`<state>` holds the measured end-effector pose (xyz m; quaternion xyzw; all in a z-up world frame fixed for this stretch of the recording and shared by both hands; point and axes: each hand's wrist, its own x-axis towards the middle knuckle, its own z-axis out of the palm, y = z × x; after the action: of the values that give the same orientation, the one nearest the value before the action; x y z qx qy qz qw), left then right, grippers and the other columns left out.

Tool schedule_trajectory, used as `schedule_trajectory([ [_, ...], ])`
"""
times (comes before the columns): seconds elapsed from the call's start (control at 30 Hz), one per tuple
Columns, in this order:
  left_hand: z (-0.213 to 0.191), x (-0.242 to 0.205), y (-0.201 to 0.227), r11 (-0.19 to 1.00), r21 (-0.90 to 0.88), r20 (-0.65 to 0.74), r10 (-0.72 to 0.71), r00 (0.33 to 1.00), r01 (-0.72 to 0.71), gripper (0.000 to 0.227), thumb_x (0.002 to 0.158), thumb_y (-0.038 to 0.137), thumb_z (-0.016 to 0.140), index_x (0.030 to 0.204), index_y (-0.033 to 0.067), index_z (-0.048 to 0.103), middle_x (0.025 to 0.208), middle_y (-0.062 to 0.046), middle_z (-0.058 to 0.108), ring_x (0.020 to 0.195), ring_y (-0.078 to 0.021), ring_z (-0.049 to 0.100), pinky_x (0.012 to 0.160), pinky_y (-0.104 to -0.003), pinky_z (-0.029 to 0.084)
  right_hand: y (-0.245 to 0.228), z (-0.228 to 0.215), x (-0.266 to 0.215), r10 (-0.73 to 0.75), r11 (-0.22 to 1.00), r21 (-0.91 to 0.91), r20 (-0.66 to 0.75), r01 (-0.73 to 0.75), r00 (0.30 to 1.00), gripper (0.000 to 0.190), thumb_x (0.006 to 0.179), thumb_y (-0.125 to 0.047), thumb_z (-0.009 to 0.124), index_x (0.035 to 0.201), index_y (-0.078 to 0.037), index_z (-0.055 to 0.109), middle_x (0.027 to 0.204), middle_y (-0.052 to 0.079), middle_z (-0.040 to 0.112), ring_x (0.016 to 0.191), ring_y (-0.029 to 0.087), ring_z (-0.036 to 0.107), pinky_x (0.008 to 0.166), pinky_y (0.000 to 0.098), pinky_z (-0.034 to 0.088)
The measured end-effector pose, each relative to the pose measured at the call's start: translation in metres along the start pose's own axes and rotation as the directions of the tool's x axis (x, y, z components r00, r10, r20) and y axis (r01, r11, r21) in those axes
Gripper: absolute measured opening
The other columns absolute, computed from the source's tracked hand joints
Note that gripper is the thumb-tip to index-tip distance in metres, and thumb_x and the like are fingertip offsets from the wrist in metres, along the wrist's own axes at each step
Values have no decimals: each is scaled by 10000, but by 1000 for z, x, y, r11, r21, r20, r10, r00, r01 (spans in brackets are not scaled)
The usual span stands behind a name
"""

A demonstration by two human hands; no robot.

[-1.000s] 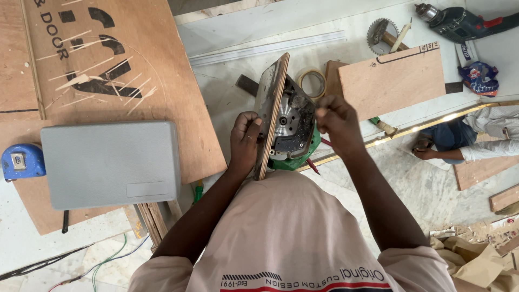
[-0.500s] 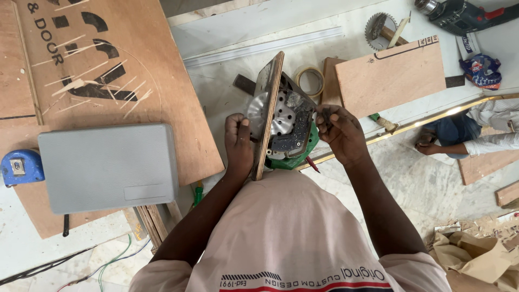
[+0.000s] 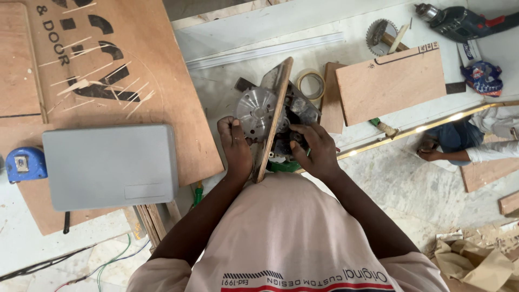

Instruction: The person sits on the floor and applies tape to a wooden board. They then pick up a circular saw, plug it in, and use a screwdriver and pliers to remove the blade and disassemble the saw's housing.

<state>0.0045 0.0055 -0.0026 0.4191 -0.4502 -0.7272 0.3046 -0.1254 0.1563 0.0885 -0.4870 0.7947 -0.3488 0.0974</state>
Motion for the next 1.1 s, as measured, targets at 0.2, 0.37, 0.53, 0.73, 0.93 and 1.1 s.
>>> schedule_trajectory([
  [0.2, 6, 1, 15, 981, -193, -75, 15, 997, -29, 204, 1078, 287, 478, 1123, 88, 458, 947, -6, 472, 793, -90, 473, 741, -321, 557, 6, 0, -5, -153, 986, -63, -10, 152, 988, 351, 877, -133, 723, 1207, -29, 659, 964, 162, 603, 847, 335, 615, 708, 435, 524],
  [0.37, 10, -5, 35, 978, -178, -31, 106, 994, -110, 212, 1095, 280, 520, 1138, 83, 453, 956, -17, 470, 792, -90, 483, 777, -328, 583, 7, 1, -4, -184, 981, -73, -23, 182, 983, 320, 881, -134, 719, 1180, -30, 672, 984, 154, 638, 867, 339, 626, 744, 439, 532],
  [0.53, -13, 13, 75, 935, -227, -147, 242, 959, -271, 197, 1103, 223, 541, 1162, 67, 437, 973, -30, 464, 809, -102, 477, 762, -332, 549, 4, 2, -5, -210, 975, -79, -41, 206, 977, 286, 895, -142, 722, 1156, -34, 680, 984, 148, 666, 872, 336, 640, 755, 441, 537],
  [0.73, -53, 64, 148, 888, -227, -279, 333, 901, -399, 267, 1027, 43, 472, 1265, 68, 353, 1073, -48, 566, 897, -146, 624, 766, -371, 605, 0, 4, -6, -218, 976, -40, -58, 216, 974, 247, 919, -144, 710, 1143, -42, 688, 980, 143, 663, 834, 313, 653, 723, 416, 542],
  [0.93, -138, 116, 164, 809, 375, -214, 551, 807, -453, 684, 914, -90, 445, 1545, 36, 213, 1062, -172, 636, 801, -226, 694, 674, -410, 616, -1, 4, -8, -152, 988, -9, -35, 151, 988, 226, 923, -124, 702, 1134, -45, 701, 944, 137, 659, 755, 278, 649, 652, 393, 526],
  [1.1, -200, 140, 160, 280, 922, 54, 593, 804, -268, 552, 939, 42, 547, 1469, -73, 443, 1040, -265, 704, 963, -433, 688, 849, -531, 552, 2, 2, -8, -207, 978, 0, -73, 207, 976, 231, 941, -149, 698, 1146, -42, 686, 950, 142, 674, 800, 312, 653, 689, 416, 537],
])
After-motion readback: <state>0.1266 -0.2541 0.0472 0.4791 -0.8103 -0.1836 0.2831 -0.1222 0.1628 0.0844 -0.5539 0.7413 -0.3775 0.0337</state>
